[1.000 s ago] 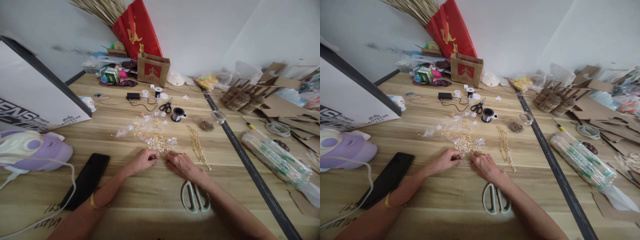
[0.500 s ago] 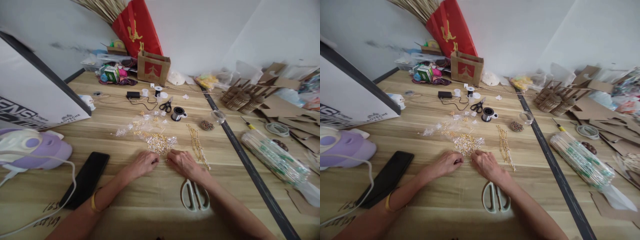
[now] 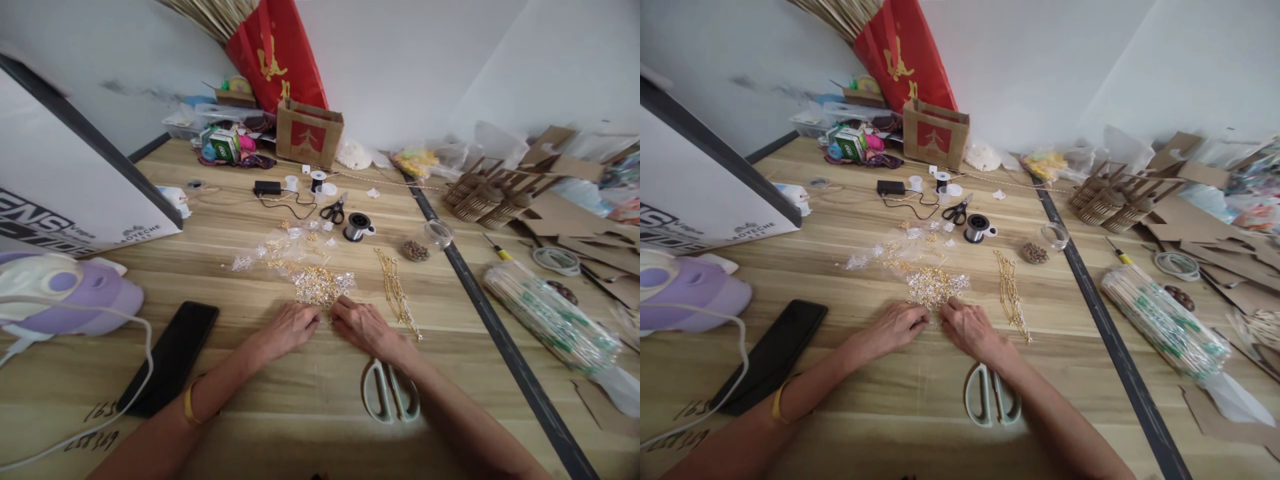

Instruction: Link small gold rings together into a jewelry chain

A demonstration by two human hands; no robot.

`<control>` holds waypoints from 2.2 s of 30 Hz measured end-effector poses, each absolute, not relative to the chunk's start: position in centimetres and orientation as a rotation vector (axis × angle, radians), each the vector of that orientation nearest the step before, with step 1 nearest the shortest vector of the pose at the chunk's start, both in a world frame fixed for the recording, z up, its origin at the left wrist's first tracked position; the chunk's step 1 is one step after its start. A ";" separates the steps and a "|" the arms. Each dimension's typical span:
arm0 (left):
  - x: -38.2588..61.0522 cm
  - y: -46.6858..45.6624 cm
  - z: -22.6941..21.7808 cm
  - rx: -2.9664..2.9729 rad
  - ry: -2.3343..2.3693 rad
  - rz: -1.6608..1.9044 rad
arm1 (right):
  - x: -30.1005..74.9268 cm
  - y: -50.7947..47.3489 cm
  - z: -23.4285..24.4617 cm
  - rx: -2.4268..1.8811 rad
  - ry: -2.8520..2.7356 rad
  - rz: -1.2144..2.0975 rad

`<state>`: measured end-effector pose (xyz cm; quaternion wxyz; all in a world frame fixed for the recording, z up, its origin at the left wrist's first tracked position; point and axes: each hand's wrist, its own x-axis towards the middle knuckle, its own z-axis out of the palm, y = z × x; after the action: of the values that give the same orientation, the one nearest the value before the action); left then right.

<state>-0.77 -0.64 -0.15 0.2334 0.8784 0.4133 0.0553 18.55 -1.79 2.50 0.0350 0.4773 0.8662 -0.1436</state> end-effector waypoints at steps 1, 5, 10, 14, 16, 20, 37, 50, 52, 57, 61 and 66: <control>-0.8 -0.6 -0.2 2.418 1.138 0.152 | 18.5 -1.8 2.5 1.471 2.663 -0.439; -1.0 -0.4 -0.4 2.414 1.151 0.160 | 18.6 -1.8 2.4 1.483 2.668 -0.444; -1.4 0.1 -0.2 2.227 1.179 0.237 | 18.9 -1.8 2.3 1.495 2.698 -0.485; -1.7 0.9 0.0 1.795 1.074 0.403 | 18.9 -1.9 2.5 1.627 2.789 -0.658; -1.8 1.2 -0.1 1.559 0.961 0.460 | 18.9 -1.9 2.4 1.696 2.850 -0.867; -1.8 1.4 -0.3 1.301 0.848 0.545 | 18.5 -1.9 2.0 1.803 2.778 -1.391; -1.2 0.5 -0.1 1.288 0.700 0.535 | 17.5 -2.5 1.7 1.851 2.701 -1.383; -1.6 0.7 0.2 1.698 0.946 0.377 | 17.7 -2.9 1.3 1.687 2.862 -0.820; -1.6 0.6 0.5 1.816 0.999 0.319 | 17.5 -3.1 1.5 1.614 2.855 -0.678; -1.4 0.1 1.4 2.010 1.048 0.164 | 17.1 -3.7 2.2 1.490 2.791 -0.508; -1.3 -0.1 1.7 2.155 1.036 0.072 | 16.7 -4.1 2.3 1.396 2.790 -0.527; -1.4 -0.4 1.8 2.255 1.026 0.021 | 16.5 -4.3 2.0 1.357 2.792 -0.497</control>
<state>-1.37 -0.43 1.82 0.3260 0.8605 0.3915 0.0081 16.50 -4.28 2.01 -0.0012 0.4317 0.8881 -0.1580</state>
